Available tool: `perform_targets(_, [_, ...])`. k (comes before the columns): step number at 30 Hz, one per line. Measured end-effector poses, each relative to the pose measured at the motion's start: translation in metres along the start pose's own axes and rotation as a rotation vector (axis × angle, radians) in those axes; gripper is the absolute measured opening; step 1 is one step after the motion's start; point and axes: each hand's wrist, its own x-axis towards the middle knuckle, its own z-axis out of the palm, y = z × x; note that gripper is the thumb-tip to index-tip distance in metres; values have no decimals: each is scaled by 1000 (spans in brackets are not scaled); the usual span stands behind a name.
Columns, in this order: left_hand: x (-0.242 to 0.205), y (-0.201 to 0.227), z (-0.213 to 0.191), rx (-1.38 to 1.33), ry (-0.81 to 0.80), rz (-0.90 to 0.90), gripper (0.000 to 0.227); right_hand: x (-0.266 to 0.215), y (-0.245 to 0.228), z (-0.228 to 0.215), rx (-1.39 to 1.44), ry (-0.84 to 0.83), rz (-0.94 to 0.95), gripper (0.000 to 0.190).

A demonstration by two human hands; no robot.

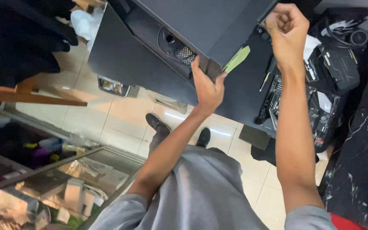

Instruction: The person lifts and rotates a black computer case on a table, then uses a screwdriver to tighten screws on the back panel. The person also briefly handles a motherboard and a graphics card on the table.

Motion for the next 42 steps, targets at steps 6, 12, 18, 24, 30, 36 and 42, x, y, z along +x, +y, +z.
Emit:
perform_targets(6, [-1, -4, 4, 164, 6, -21, 102, -28, 10, -3, 224, 115, 76, 25])
perform_targets(12, [3, -6, 11, 203, 91, 130, 96, -69, 39, 15, 1261, -678, 220, 56])
perform_targets(18, [2, 7, 6, 231, 104, 139, 91, -55, 30, 25, 1376, -731, 243, 64])
perform_targets(24, [-1, 16, 3, 227, 85, 109, 89, -46, 8, 31, 1466, -848, 200, 66])
perform_targets(30, [-1, 21, -2, 188, 36, 79, 91, -43, 4, 21, 1471, -799, 281, 64])
perform_targets(36, [0, 13, -4, 260, -11, 108, 94, -42, -4, -9, 1089, -600, 409, 56])
perform_targets(42, [-8, 5, -35, 159, -178, 29, 92, -67, -6, -13, 504, -330, 507, 28])
